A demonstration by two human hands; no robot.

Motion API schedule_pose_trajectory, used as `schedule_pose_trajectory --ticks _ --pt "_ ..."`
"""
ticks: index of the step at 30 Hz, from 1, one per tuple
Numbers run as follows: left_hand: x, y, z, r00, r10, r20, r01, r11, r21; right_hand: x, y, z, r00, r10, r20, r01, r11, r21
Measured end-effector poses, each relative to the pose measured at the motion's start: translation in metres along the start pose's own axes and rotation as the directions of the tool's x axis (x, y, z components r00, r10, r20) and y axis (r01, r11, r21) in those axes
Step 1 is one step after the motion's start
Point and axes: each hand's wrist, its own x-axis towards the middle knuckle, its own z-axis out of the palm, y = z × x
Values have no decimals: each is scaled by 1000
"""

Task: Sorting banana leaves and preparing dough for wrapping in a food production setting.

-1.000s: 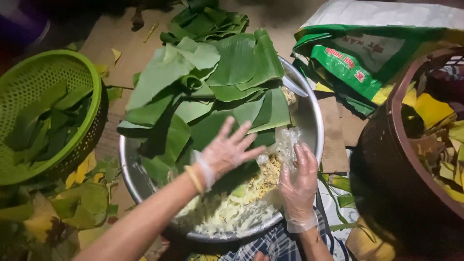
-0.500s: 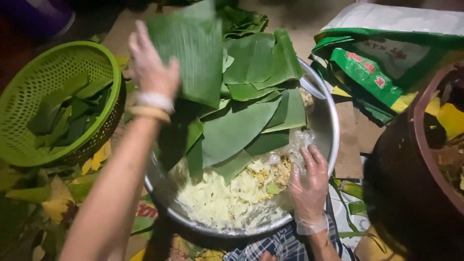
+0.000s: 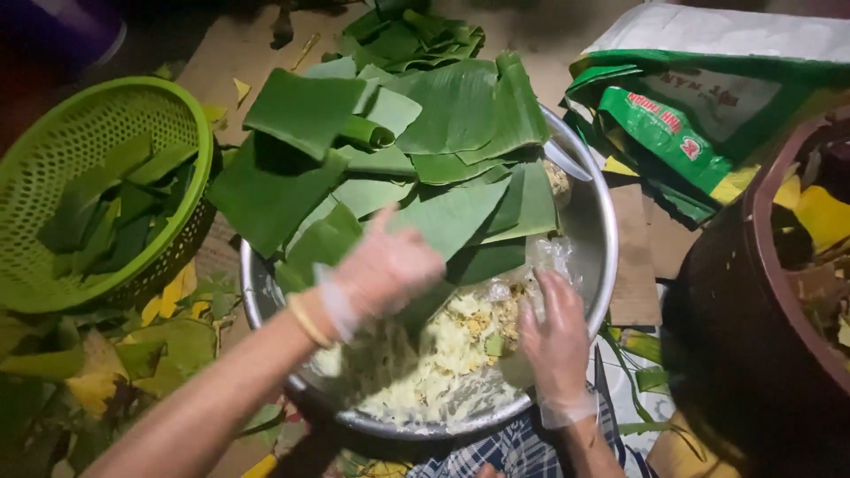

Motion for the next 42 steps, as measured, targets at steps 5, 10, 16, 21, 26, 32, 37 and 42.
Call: schedule_pose_trajectory --ticks 5,10,16,21,26,32,37,42 --pt "-10 -36 3 933 -137 -332 239 927 289 45 -16 8 852 325 410 -453 851 267" --pt "-30 1 85 988 -111 -103 136 952 275 42 -16 29 743 434 510 -600 769 220" --pt "-67 -31 41 895 -16 -446 55 996 75 62 -110 -73 671 488 558 -737 519 432" --pt "-56 -98 -32 532 -483 -696 121 857 -502 121 -142 -81 913 298 280 -402 536 742" --pt "-52 -176 6 273 -796 -540 528 593 -608 203 -117 12 992 127 -12 -70 617 784" --pt "-105 -118 44 338 -916 -215 700 398 -593 108 -151 -14 972 -224 78 205 959 198" --pt "-161 -69 100 556 -816 -156 808 575 -128 31 -131 83 703 -493 512 523 847 96" --pt "-180 -80 127 360 -931 -54 893 361 -269 52 -123 170 686 -124 717 497 800 -336"
